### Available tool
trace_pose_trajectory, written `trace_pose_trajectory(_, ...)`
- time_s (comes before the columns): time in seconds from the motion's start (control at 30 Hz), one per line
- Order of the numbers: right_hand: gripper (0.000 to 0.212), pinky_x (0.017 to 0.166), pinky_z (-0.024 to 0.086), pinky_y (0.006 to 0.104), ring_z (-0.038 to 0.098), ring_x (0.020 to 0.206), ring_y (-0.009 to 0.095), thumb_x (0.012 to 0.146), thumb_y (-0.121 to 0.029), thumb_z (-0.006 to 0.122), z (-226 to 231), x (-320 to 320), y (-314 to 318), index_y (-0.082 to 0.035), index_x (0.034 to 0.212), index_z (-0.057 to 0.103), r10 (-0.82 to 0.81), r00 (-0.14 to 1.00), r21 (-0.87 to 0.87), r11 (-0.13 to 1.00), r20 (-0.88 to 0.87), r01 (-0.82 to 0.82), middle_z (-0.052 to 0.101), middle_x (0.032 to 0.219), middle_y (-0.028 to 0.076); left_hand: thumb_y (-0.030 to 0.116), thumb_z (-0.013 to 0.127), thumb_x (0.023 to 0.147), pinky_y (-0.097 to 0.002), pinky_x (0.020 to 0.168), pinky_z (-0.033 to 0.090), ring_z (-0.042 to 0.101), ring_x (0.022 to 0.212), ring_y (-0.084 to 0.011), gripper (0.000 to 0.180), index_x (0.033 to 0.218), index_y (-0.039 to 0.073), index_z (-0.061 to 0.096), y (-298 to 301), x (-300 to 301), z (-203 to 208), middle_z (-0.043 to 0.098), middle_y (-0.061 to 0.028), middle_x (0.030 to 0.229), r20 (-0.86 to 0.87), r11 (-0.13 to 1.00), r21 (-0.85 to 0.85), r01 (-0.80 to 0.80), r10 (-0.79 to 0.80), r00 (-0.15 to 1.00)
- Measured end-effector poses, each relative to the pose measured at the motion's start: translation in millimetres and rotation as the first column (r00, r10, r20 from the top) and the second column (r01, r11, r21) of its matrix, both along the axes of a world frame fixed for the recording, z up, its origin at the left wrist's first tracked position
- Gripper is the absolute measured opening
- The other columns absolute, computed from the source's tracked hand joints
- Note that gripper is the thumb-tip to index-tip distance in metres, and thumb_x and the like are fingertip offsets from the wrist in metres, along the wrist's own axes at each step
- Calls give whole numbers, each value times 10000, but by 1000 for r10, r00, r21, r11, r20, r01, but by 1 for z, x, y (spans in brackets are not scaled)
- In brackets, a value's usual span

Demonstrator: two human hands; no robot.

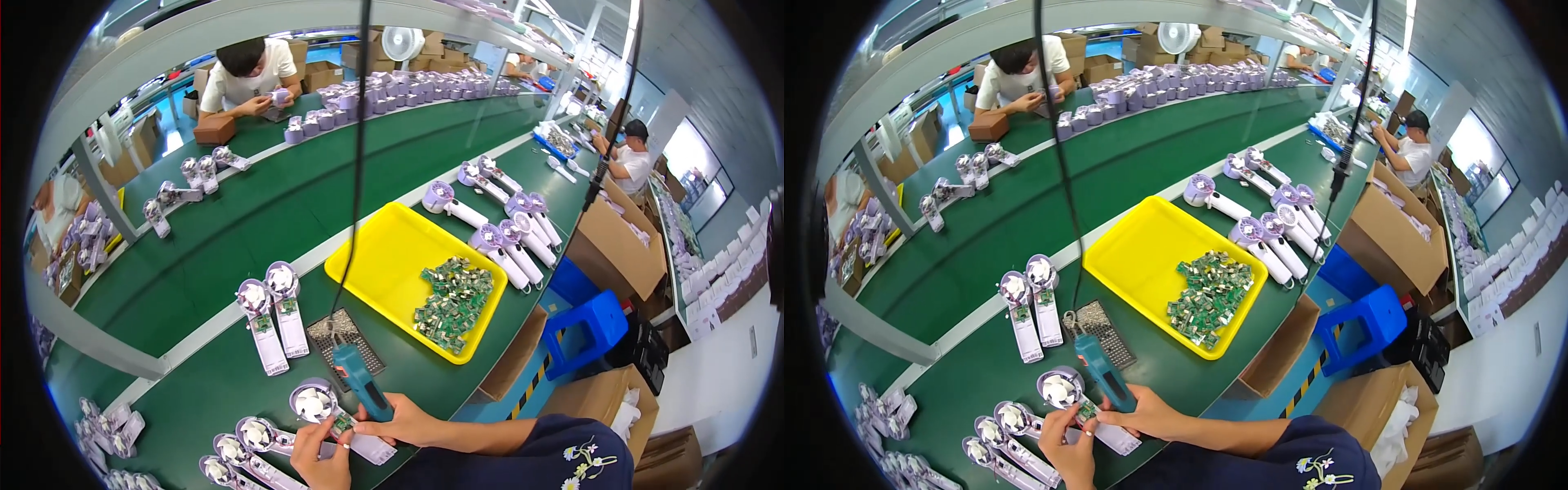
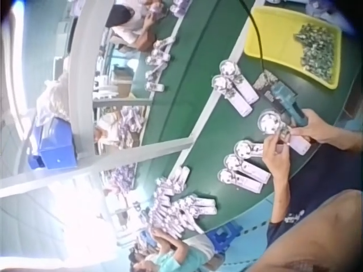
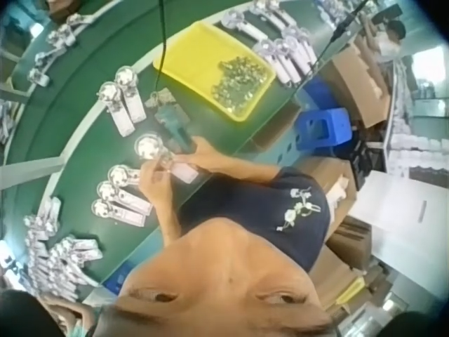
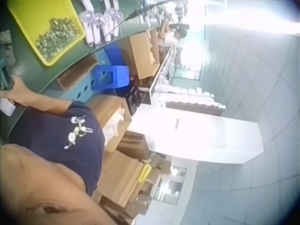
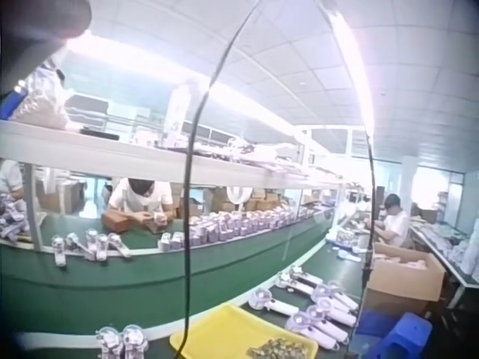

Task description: The person assembles portable fans by placing circuit boards into the fan housings and screwing them in with an electric screwdriver.

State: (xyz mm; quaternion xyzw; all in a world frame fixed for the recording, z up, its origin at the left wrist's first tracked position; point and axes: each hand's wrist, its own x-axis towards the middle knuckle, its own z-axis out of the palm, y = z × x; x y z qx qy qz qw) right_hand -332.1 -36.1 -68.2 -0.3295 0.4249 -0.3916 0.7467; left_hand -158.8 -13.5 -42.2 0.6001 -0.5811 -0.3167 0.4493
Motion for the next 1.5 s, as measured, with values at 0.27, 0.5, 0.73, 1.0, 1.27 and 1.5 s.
trace_pose_trajectory(0.27, 275, 429, 365, 205, 484, 477, 36, 877, -218, 776, -4, -1, 0, -73, 975, 563, 11, 1000, -16, 1000, 12, -10, 549, 663, -24, -35, 769, 689, -333, 695, 500, 621, 762, -242, 335, 1014, 34, 727, 1, -4, -2, 667, -102, 887, -20, 995, -98, 23, -25, 999)
trace_pose_trajectory(0.5, 277, 441, 370, 219, 485, 497, 50, 880, -182, 773, -12, 0, 0, -54, 1018, 570, 62, 998, 18, 998, 6, -62, 559, 730, -13, -45, 740, 696, -342, 698, 497, 606, 735, -249, 314, 1004, 11, 711, 7, 0, 1, 654, -109, 851, 43, 995, -95, -11, 15, 999)
trace_pose_trajectory(0.73, 215, 447, 397, 216, 509, 508, 47, 870, -139, 774, -1, -9, 2, -60, 956, 594, -50, 996, 46, 998, -71, 53, 598, 723, 0, 11, 841, 683, -296, 661, 515, 647, 742, -203, 365, 1031, 23, 731, -4, -4, -13, 653, -103, 876, 1, 996, -86, 35, -35, 999)
trace_pose_trajectory(1.0, 228, 435, 382, 227, 506, 488, 62, 866, -113, 771, 2, -5, -4, -46, 960, 574, -60, 996, 38, 997, -73, 63, 600, 724, 23, 4, 831, 697, -297, 660, 526, 660, 729, -202, 344, 1026, 14, 730, -9, -3, -1, 666, -108, 886, 23, 1000, -25, 10, -9, 1000)
trace_pose_trajectory(1.27, 278, 455, 360, 225, 484, 506, 43, 875, -192, 777, -11, 0, -9, -67, 1008, 568, 98, 991, 43, 994, 87, -102, 555, 706, -25, 32, 759, 785, -303, 698, 488, 603, 780, -183, 300, 1072, -37, 702, -3, 3, -10, 654, -110, 910, 93, 993, -108, 46, -36, 995)
trace_pose_trajectory(1.5, 278, 443, 369, 211, 486, 488, 43, 878, -201, 774, -9, -8, -5, -62, 998, 565, 51, 998, 25, 998, 36, -52, 569, 724, -13, -12, 759, 717, -348, 693, 494, 596, 723, -253, 252, 959, -9, 688, -7, -11, 5, 651, -124, 850, 57, 998, -54, 34, -31, 998)
